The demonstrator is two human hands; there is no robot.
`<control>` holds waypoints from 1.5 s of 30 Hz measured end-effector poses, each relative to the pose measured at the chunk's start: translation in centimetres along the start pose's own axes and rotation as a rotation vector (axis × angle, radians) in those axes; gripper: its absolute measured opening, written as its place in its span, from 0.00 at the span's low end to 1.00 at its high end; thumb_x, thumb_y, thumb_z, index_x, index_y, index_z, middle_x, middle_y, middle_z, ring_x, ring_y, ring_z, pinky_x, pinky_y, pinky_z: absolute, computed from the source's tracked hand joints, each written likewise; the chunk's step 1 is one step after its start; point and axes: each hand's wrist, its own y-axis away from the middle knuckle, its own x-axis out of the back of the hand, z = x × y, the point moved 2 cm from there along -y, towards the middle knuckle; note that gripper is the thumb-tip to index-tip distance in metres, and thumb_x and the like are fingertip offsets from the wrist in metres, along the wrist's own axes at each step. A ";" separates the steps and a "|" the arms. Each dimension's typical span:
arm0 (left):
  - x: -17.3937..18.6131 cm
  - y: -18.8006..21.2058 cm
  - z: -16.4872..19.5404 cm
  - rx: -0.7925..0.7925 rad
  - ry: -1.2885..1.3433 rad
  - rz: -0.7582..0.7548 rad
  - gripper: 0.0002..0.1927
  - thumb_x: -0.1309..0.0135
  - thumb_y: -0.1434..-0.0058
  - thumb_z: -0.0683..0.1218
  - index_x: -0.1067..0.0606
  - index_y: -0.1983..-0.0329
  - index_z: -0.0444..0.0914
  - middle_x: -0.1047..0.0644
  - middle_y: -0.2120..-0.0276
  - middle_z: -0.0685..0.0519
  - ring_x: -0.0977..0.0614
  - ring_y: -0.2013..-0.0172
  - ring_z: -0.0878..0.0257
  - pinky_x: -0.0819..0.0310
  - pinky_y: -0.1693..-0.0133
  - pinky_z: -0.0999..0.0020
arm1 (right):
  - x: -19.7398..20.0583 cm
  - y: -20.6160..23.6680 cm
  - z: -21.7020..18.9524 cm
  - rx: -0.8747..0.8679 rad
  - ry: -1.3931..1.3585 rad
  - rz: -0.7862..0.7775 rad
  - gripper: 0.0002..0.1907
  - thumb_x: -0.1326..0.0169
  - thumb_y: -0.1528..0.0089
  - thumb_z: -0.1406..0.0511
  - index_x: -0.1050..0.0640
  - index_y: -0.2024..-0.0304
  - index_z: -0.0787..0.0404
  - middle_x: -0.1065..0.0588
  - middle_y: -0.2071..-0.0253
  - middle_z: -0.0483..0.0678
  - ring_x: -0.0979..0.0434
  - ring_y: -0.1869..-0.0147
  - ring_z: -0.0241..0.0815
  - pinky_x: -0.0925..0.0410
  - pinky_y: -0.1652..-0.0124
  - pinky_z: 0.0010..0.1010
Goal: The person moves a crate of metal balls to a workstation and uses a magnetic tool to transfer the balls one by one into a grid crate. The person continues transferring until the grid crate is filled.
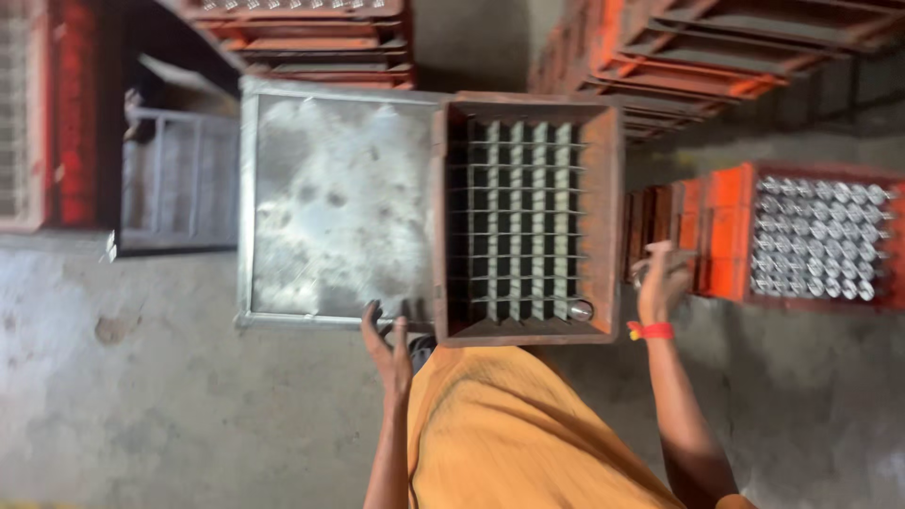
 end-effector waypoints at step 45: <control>64.8 -1.3 -26.0 0.759 -0.035 0.864 0.20 0.41 0.42 0.54 0.22 0.51 0.40 0.24 0.48 0.41 0.22 0.47 0.45 0.27 0.46 0.54 | -60.4 64.0 -2.4 0.354 1.537 -1.429 0.26 0.46 0.39 0.47 0.20 0.47 0.56 0.21 0.48 0.62 0.22 0.40 0.62 0.30 0.43 0.48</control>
